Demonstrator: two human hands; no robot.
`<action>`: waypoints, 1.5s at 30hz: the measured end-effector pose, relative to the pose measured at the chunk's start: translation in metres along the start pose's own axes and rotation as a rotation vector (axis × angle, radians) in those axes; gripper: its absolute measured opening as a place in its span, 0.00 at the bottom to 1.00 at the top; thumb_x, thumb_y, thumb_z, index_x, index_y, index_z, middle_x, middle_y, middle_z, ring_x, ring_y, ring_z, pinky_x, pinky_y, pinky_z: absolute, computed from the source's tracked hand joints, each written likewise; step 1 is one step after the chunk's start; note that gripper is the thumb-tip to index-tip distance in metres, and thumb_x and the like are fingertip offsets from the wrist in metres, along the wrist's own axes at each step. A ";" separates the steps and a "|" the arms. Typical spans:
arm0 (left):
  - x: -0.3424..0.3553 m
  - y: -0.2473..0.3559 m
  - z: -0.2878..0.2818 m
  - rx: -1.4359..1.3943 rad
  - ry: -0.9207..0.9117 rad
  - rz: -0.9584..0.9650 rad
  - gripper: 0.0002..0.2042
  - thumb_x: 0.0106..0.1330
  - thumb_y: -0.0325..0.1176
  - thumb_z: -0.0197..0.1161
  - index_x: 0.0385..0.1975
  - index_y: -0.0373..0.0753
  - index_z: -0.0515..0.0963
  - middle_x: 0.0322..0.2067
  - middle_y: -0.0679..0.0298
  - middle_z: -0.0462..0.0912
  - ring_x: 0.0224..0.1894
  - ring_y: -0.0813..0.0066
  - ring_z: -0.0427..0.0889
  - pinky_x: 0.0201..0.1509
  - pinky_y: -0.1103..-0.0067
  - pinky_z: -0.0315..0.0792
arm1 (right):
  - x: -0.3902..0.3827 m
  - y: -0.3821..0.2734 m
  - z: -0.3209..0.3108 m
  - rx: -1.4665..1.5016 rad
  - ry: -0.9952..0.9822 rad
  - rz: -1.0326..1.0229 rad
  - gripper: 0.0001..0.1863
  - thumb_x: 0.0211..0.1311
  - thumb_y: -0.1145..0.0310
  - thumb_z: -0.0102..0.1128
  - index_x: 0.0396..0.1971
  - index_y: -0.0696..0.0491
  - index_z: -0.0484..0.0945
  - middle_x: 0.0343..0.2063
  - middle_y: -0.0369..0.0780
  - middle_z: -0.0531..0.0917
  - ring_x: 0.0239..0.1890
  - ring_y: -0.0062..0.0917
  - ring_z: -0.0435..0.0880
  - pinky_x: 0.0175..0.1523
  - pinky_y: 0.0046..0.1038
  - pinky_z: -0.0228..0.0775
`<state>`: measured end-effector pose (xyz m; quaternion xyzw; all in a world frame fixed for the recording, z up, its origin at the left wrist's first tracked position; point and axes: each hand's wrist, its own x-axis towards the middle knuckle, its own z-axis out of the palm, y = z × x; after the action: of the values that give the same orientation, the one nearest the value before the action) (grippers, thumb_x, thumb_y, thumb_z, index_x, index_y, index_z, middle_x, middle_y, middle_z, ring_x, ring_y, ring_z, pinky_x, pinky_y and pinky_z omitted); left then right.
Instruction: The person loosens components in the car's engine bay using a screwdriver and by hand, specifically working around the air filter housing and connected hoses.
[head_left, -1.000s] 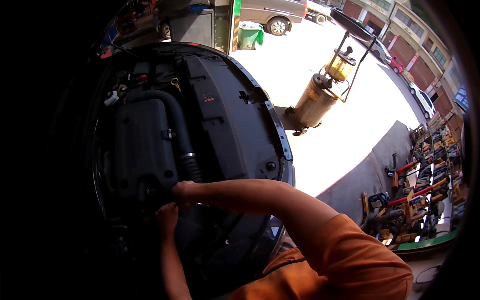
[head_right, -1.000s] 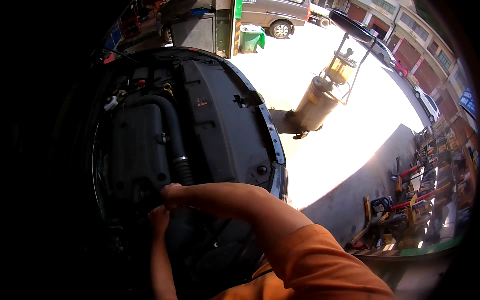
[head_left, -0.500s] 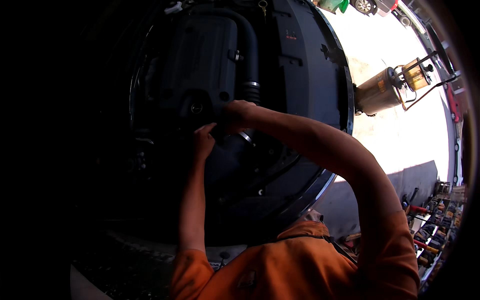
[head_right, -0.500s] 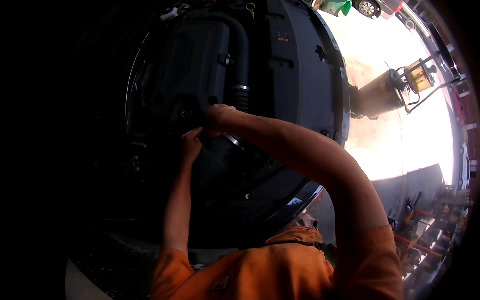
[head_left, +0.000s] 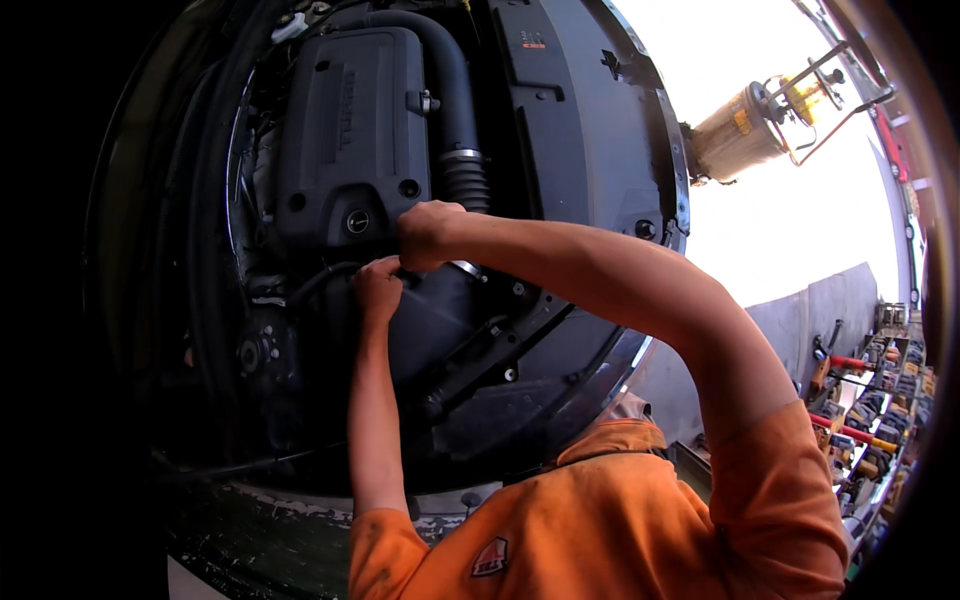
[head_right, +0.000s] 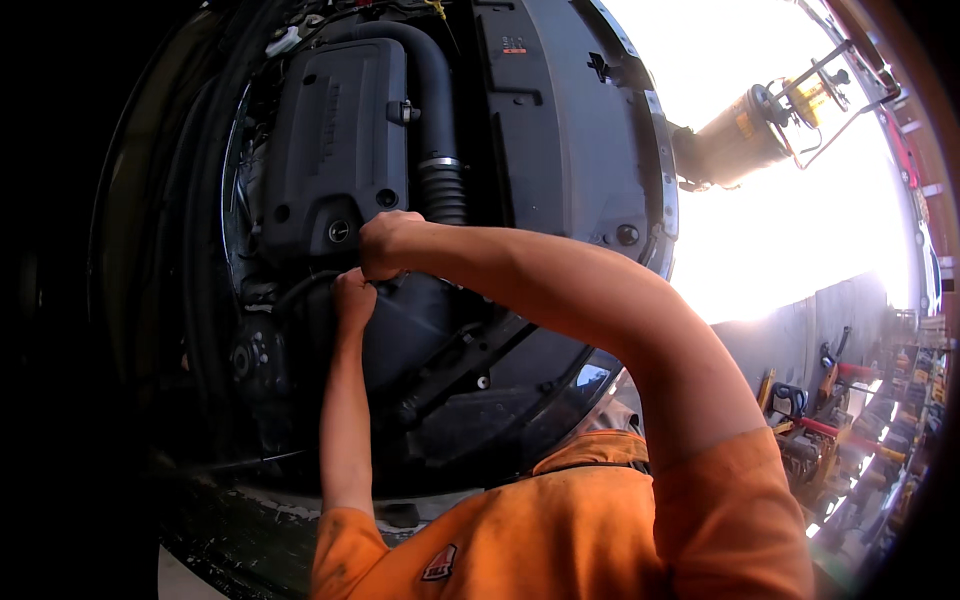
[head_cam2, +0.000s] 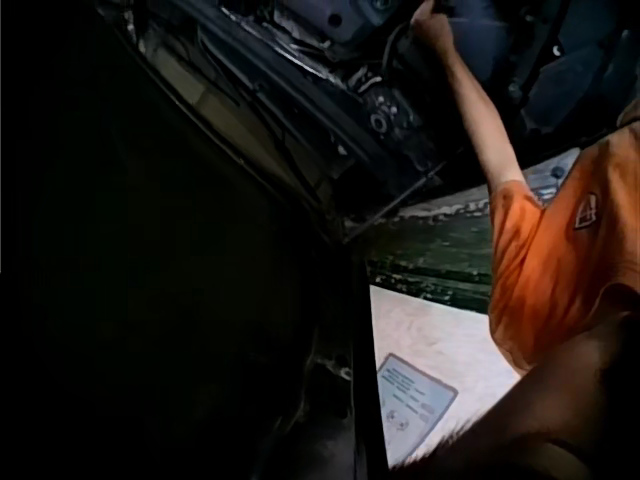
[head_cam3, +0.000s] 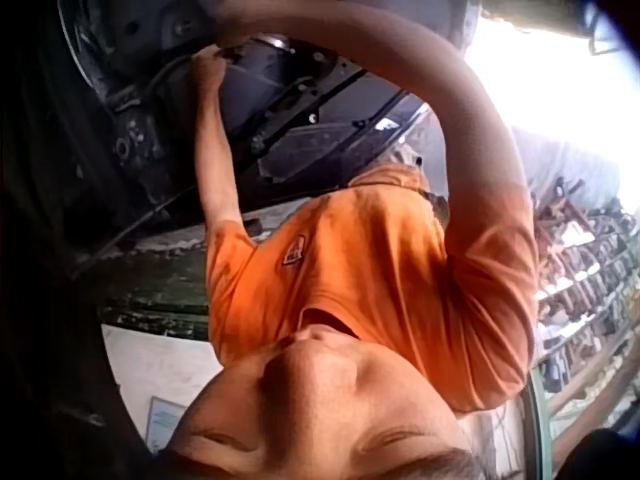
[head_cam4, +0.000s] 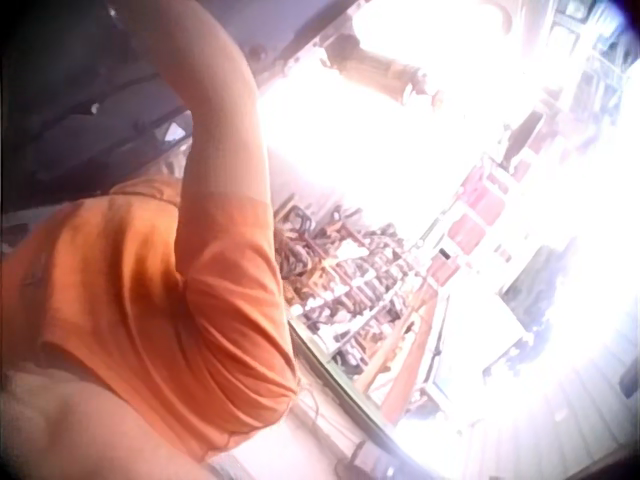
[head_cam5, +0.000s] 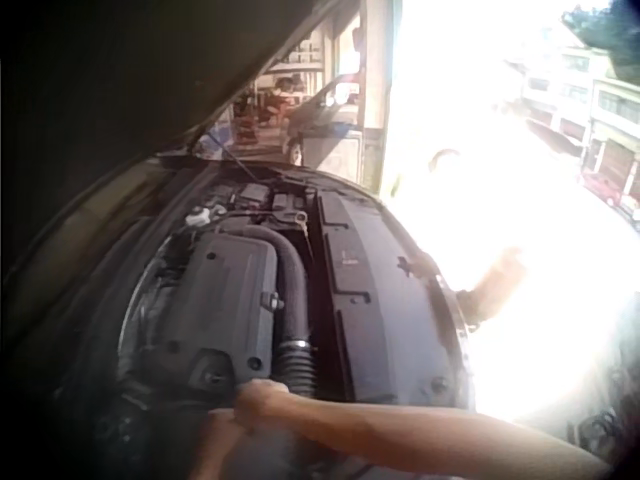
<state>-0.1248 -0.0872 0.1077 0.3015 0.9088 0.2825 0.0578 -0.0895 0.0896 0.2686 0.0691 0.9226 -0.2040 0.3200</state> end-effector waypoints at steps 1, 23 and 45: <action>-0.001 -0.001 -0.001 0.009 0.011 0.000 0.17 0.50 0.19 0.54 0.35 0.45 0.85 0.37 0.57 0.86 0.43 0.53 0.83 0.46 0.63 0.77 | -0.004 -0.002 -0.001 -0.011 0.023 -0.039 0.15 0.54 0.65 0.63 0.41 0.54 0.87 0.38 0.44 0.88 0.44 0.34 0.88 0.45 0.34 0.81; 0.001 0.009 0.001 0.089 0.034 -0.006 0.05 0.57 0.34 0.63 0.26 0.40 0.82 0.30 0.51 0.84 0.38 0.44 0.81 0.41 0.56 0.74 | 0.023 -0.012 0.005 -0.095 -0.243 0.028 0.16 0.54 0.70 0.60 0.43 0.49 0.87 0.43 0.39 0.87 0.47 0.27 0.87 0.45 0.32 0.80; -0.008 -0.034 0.020 0.203 0.007 0.133 0.14 0.62 0.43 0.60 0.26 0.39 0.83 0.32 0.50 0.85 0.40 0.44 0.83 0.47 0.56 0.75 | -0.006 -0.027 0.064 -0.953 0.249 -0.601 0.09 0.55 0.68 0.64 0.35 0.44 0.90 0.39 0.33 0.89 0.44 0.29 0.88 0.40 0.28 0.79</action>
<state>-0.1301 -0.1049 0.0718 0.3643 0.9110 0.1934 0.0049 -0.0559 0.0382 0.2361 -0.3244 0.9224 0.1619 0.1329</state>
